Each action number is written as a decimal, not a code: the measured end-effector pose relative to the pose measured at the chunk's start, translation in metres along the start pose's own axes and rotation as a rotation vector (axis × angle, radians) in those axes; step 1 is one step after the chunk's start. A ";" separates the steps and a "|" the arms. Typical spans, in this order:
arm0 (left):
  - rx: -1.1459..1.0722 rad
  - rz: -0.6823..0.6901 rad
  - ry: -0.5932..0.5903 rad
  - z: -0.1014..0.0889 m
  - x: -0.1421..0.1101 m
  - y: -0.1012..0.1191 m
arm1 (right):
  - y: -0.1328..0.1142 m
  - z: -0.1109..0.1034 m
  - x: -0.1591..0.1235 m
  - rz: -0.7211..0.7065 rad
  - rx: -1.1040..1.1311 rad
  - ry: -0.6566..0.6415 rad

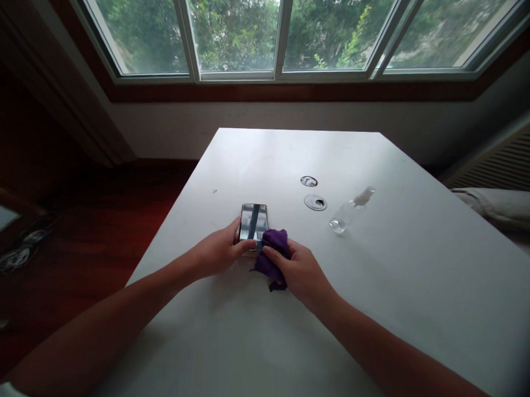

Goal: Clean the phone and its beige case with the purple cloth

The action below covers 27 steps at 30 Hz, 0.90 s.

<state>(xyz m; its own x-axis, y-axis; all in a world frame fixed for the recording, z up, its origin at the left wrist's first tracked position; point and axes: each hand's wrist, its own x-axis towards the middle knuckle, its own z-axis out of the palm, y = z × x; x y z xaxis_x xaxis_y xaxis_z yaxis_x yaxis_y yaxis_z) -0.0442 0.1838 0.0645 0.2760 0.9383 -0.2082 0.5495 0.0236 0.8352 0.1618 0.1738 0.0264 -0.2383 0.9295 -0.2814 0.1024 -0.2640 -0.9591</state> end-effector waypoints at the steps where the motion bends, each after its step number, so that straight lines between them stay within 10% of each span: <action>1: 0.050 -0.004 0.009 0.001 0.001 -0.003 | 0.002 0.000 0.001 -0.016 -0.052 0.017; 9: 0.349 -0.073 0.079 0.006 0.005 -0.023 | -0.032 -0.024 -0.008 -0.127 -0.475 0.096; 15: 0.392 -0.065 0.085 0.005 0.005 -0.025 | -0.051 -0.069 -0.002 0.080 -0.912 0.205; 19: 0.407 -0.057 0.069 0.002 0.004 -0.024 | -0.045 -0.068 -0.005 -0.183 -1.281 0.402; 27: 0.447 -0.012 0.031 -0.004 0.009 -0.024 | -0.007 -0.008 0.003 -0.586 -1.205 -0.124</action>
<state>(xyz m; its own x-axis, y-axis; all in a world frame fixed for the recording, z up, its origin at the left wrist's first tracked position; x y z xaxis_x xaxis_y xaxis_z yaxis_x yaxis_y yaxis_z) -0.0584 0.1930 0.0451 0.2479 0.9488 -0.1958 0.8411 -0.1105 0.5295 0.1682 0.1806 0.0327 -0.6177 0.7806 0.0954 0.7200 0.6101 -0.3306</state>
